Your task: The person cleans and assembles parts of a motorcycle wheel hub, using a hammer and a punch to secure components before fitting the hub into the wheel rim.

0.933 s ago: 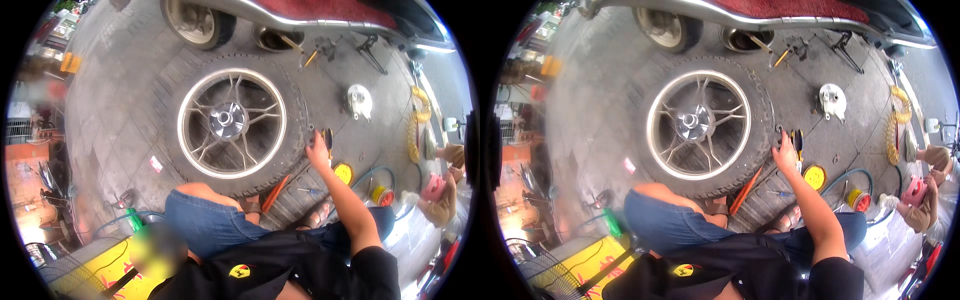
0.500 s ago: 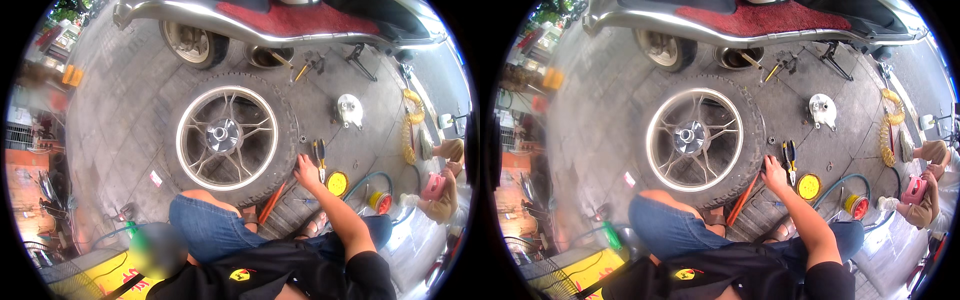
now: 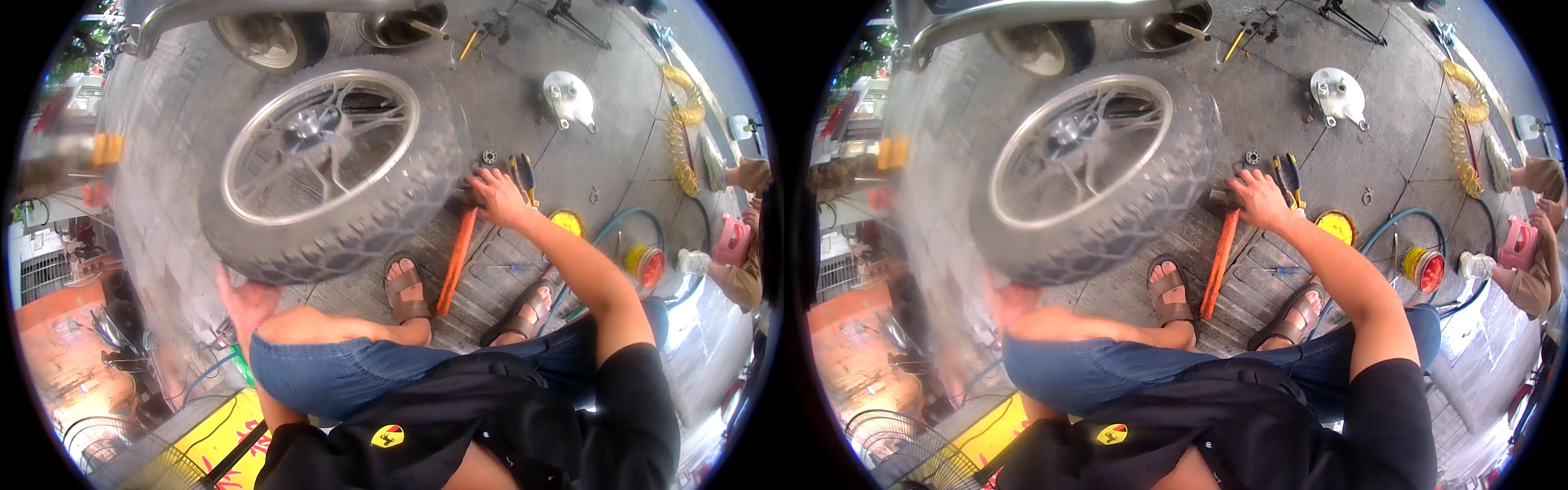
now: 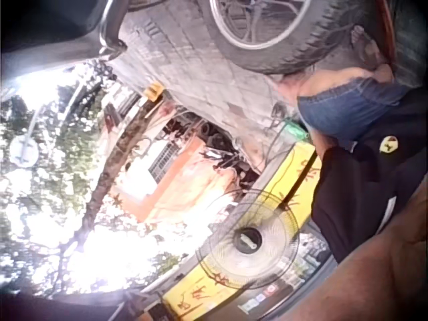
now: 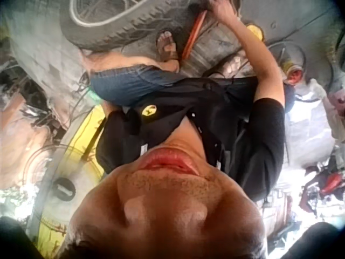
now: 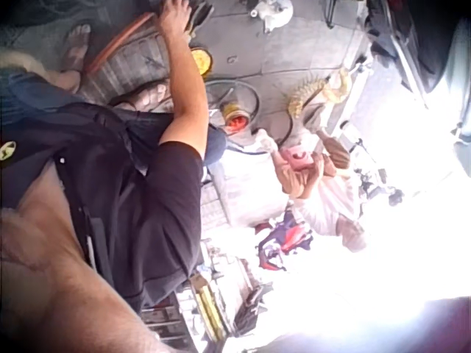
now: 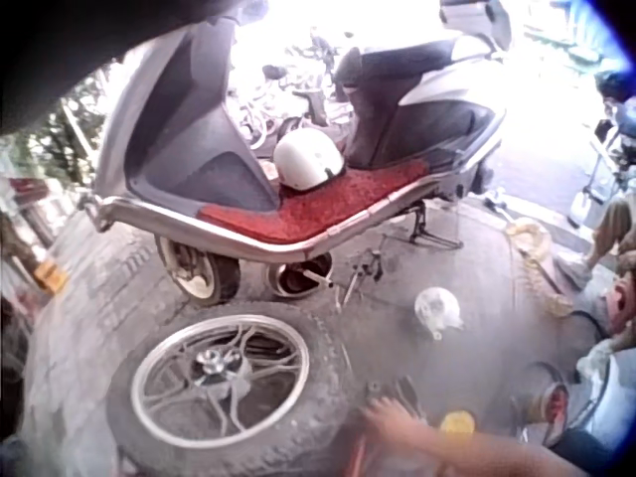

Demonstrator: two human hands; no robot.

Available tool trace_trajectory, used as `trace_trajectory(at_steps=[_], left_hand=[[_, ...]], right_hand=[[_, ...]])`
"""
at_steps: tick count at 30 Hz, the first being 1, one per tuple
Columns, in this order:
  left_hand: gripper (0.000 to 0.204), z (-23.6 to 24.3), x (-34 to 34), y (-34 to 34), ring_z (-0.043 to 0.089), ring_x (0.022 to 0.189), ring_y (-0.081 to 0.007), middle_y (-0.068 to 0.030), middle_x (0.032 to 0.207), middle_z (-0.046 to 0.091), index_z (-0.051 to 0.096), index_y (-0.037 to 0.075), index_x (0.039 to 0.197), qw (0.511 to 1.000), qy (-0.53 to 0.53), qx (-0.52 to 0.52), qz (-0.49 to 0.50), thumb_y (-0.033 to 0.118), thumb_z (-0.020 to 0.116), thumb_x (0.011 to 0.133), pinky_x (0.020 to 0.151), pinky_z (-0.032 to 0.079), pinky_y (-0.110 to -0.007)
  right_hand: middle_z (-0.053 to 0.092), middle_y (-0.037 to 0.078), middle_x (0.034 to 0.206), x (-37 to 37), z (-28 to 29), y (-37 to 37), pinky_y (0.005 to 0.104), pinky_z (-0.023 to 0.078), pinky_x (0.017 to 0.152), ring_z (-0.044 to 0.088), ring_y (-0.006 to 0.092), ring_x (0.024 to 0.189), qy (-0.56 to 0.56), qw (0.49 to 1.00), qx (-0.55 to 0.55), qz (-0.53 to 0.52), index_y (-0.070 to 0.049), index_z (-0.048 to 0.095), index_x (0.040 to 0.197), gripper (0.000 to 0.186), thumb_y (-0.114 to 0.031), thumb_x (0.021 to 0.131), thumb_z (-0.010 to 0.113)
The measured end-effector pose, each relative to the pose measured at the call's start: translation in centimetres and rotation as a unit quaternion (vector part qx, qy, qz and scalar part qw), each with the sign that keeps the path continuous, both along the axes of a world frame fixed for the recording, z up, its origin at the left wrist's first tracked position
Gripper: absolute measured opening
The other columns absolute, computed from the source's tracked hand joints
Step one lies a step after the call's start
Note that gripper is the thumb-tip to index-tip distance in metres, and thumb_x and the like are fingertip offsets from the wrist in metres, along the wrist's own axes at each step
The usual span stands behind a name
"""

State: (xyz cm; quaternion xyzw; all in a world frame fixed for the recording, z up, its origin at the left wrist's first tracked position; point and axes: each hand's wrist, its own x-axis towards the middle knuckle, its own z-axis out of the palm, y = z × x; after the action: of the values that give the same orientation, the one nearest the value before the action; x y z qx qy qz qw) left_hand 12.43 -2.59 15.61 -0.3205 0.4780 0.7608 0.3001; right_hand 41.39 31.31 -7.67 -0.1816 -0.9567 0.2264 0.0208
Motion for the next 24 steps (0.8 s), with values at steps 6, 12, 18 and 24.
trace_trajectory(at_steps=[6,12,18,24], left_hand=[[0.073,4.6,-1.8,1.3,0.048,0.120,-0.0332,-0.0158,0.131,0.054,0.048,0.002,0.130,0.987,0.141,0.003,-0.081,0.061,0.055,0.088,0.097,0.040,-0.051],[0.074,4.7,-1.9,3.1,0.052,0.119,-0.0311,-0.0133,0.133,0.055,0.048,0.003,0.132,0.961,0.157,0.088,-0.211,0.062,0.053,0.089,0.098,0.042,-0.045],[0.070,4.7,-1.1,3.7,0.051,0.124,-0.0283,-0.0080,0.136,0.054,0.046,0.009,0.137,0.961,0.196,0.038,-0.190,0.061,0.052,0.090,0.101,0.041,-0.046],[0.066,4.3,-0.6,3.3,0.050,0.125,-0.0270,-0.0070,0.137,0.053,0.044,0.013,0.139,0.962,0.211,0.047,-0.167,0.058,0.052,0.091,0.103,0.040,-0.047]], right_hand=[[0.054,0.012,0.126,-8.1,-0.8,1.1,0.0447,0.043,0.096,0.050,0.0332,0.114,-0.030,0.996,-0.077,0.035,-0.009,0.053,0.128,0.059,-0.030,0.075,0.069],[0.062,0.020,0.113,-15.3,-7.7,5.8,0.0453,0.047,0.089,0.059,0.0381,0.103,0.270,0.960,0.045,0.061,-0.007,0.056,0.123,0.046,-0.028,0.082,0.063],[0.063,0.019,0.109,-18.1,-12.4,6.0,0.0446,0.048,0.086,0.060,0.0368,0.100,0.159,0.983,-0.062,0.071,-0.007,0.056,0.123,0.046,-0.026,0.082,0.063],[0.064,0.018,0.105,-17.5,-13.5,5.6,0.0440,0.049,0.083,0.062,0.0354,0.096,0.118,0.987,-0.096,0.060,-0.006,0.055,0.123,0.046,-0.024,0.081,0.063]])
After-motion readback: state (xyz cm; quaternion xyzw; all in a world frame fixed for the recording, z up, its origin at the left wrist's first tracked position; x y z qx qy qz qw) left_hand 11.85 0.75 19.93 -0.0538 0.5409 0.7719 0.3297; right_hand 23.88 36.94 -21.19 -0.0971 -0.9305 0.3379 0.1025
